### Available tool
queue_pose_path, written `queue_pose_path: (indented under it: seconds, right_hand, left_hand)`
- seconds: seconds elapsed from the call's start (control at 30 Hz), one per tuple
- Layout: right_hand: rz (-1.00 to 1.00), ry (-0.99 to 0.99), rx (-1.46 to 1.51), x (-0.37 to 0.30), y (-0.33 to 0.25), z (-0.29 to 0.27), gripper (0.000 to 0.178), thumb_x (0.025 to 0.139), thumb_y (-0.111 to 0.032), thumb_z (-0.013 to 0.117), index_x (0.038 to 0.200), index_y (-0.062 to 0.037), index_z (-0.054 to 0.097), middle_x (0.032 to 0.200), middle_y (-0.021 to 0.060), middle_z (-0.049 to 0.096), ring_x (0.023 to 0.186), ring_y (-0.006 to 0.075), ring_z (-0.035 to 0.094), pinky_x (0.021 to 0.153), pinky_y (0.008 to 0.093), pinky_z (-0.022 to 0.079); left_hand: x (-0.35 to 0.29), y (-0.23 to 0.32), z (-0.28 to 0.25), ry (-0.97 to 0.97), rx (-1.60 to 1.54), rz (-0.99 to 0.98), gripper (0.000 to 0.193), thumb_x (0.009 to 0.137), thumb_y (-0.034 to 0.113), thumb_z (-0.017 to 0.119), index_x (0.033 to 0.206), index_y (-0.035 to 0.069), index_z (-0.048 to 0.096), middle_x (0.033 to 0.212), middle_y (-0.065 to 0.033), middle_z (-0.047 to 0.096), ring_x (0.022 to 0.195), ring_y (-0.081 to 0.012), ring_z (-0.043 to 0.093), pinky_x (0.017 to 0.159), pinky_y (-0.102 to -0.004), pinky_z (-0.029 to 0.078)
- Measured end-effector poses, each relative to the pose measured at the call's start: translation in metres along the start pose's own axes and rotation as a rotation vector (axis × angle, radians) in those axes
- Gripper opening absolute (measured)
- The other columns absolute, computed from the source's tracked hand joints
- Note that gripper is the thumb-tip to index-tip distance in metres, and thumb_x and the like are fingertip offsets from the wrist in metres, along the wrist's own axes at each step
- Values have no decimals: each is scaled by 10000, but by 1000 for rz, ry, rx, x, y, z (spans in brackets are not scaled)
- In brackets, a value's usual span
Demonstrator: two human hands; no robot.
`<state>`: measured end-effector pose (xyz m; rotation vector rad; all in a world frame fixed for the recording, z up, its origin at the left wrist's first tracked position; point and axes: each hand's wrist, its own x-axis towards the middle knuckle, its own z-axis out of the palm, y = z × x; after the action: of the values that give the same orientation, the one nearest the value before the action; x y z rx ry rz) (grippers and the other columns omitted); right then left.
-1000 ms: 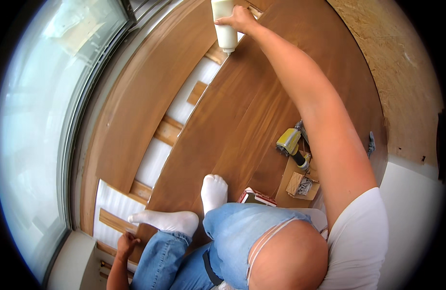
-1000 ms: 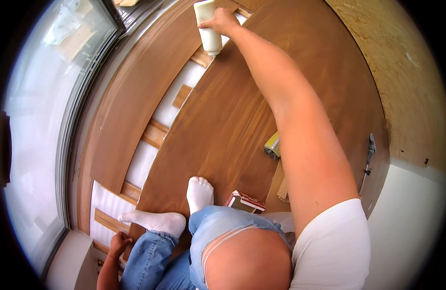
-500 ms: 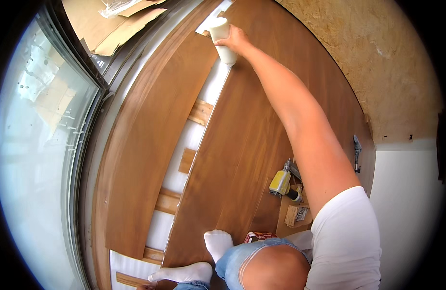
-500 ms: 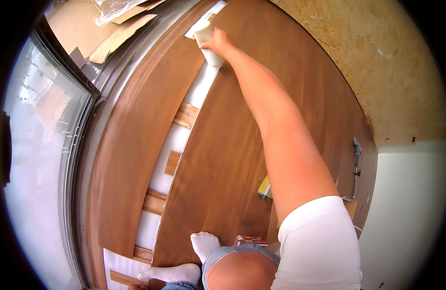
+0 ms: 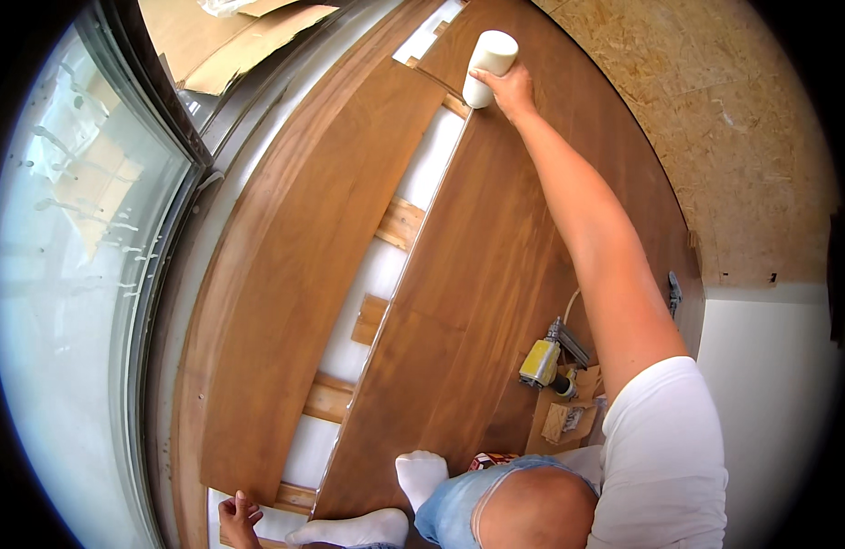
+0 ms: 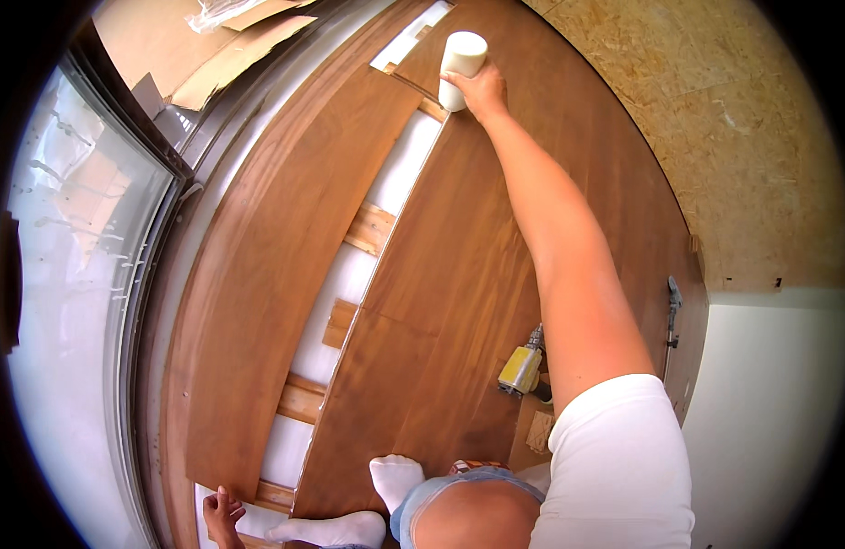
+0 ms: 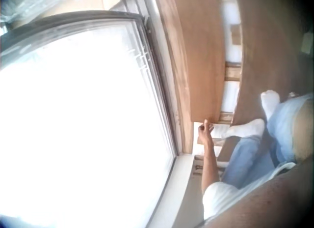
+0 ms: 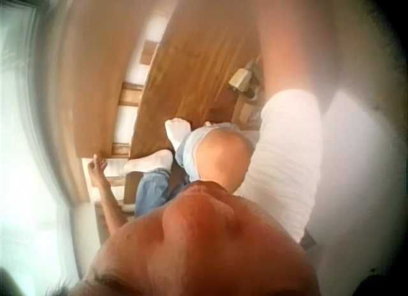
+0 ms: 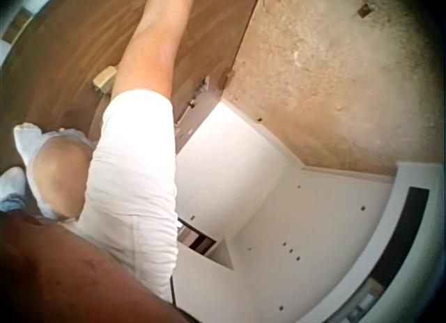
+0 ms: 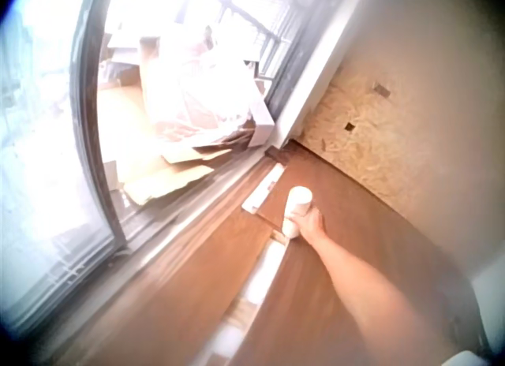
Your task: The person installs wooden planks onto a ceiling by applying glue, positioning them with a spacer, and securing them using a nail gun and a hammer.
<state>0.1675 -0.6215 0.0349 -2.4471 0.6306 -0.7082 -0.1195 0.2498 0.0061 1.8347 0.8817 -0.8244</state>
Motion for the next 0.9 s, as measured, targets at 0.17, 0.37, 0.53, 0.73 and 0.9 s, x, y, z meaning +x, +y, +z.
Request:
queue_pose_path:
  seconds: [0.17,0.37,0.53,0.73,0.9]
  right_hand:
    - [268,33,372,-31,-3,-24,642,727,-140,941,1264,-10,614,1189,138,729,1085,267,726,895,401,606]
    - [406,211,716,-37,-6,-4,583,761,-39,894,1253,30,588,1194,167,692,1066,324,716,796,491,666]
    - [424,331,761,-37,-9,31,555,764,-36,889,1227,32,591,1154,150,699,1034,296,715,764,447,662]
    - [374,341,819,-33,-17,43,523,754,-33,891,1192,16,611,1132,132,707,997,281,722,743,419,664]
    - [444,389,890,-29,-35,56,495,809,18,850,1235,76,606,1203,184,676,1091,362,695,844,544,661]
  left_hand:
    - [11,27,7,16,499,-103,452,969,447,752,1049,11,661,940,-91,655,796,-151,600,627,-317,488]
    - [22,2,12,148,176,55,413,910,358,825,897,47,553,692,-41,567,581,-130,577,489,-282,501]
    - [4,0,6,-13,51,245,415,972,413,748,1087,24,657,947,-53,636,806,-149,568,654,-325,457]
    - [5,-16,-16,-73,-157,225,430,988,316,734,1287,29,621,1076,-47,620,957,-164,566,808,-341,491]
    - [3,-17,-36,-84,-106,224,466,1006,295,716,1350,5,596,1143,-57,626,981,-171,570,809,-347,495]
